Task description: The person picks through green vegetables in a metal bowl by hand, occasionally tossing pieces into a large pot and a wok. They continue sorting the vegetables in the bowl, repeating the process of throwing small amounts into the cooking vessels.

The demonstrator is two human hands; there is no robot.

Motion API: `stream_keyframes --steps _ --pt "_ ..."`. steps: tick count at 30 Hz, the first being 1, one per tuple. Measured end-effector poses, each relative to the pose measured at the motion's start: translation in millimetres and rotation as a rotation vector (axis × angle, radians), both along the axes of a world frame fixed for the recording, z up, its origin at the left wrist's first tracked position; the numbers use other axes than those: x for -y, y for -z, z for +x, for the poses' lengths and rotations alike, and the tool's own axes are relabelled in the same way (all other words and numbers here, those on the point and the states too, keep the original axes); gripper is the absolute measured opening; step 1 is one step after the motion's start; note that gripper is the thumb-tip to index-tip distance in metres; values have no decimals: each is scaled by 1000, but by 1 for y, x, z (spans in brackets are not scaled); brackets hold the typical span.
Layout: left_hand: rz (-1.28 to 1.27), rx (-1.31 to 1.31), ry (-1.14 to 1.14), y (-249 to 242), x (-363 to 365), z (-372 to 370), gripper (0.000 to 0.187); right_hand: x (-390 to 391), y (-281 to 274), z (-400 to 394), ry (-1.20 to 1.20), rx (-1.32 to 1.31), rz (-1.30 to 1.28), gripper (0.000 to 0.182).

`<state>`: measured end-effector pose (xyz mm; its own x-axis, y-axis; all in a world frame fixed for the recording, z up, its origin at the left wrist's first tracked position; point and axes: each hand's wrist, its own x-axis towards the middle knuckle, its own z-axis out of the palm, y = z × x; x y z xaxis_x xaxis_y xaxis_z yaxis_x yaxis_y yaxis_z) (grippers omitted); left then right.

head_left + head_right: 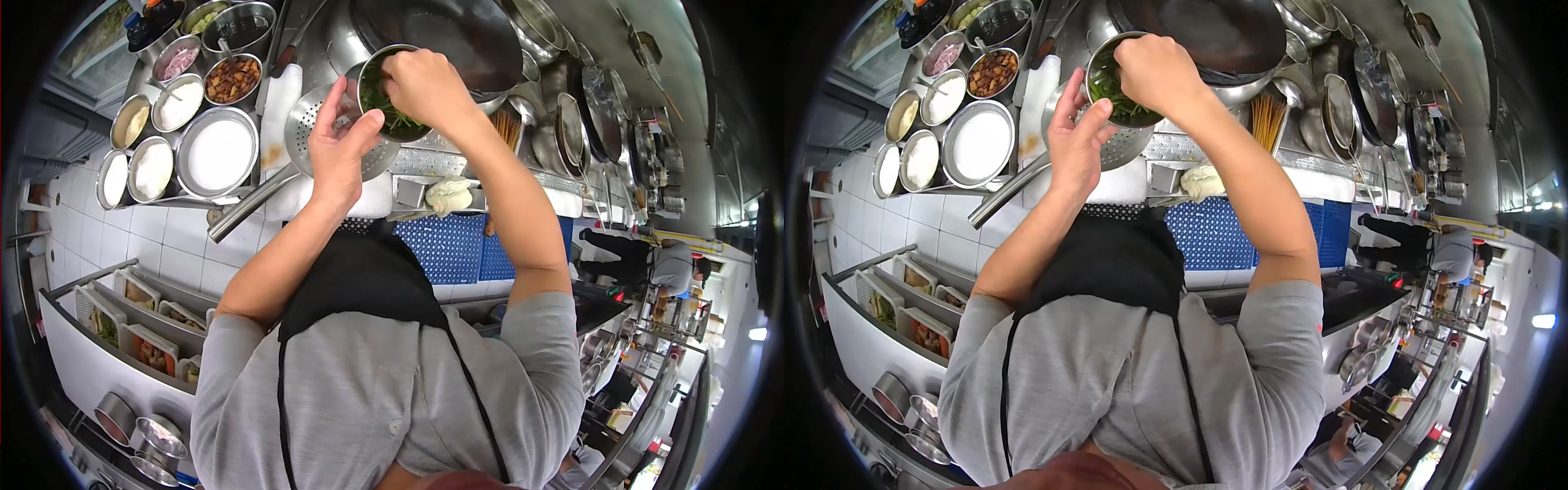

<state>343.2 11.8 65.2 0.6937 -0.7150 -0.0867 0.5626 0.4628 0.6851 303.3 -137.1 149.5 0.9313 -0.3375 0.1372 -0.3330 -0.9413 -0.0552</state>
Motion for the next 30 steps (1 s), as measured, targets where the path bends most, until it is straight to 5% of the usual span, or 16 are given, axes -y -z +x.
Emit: stream_keyframes --steps 3,10,21,26,30 --pt "-6 -70 41 7 -12 6 88 -4 -24 7 -72 -146 238 23" --pt "-176 -146 63 2 -29 15 110 -11 -47 -19 171 108 120 25" --pt "8 60 529 0 -35 74 78 -10 -60 -7 -162 118 78 20" --pt "28 142 503 8 -26 82 87 -6 -64 -8 -117 91 205 19" --pt "-31 71 388 -7 -30 64 91 -2 -49 -24 2 425 304 20"
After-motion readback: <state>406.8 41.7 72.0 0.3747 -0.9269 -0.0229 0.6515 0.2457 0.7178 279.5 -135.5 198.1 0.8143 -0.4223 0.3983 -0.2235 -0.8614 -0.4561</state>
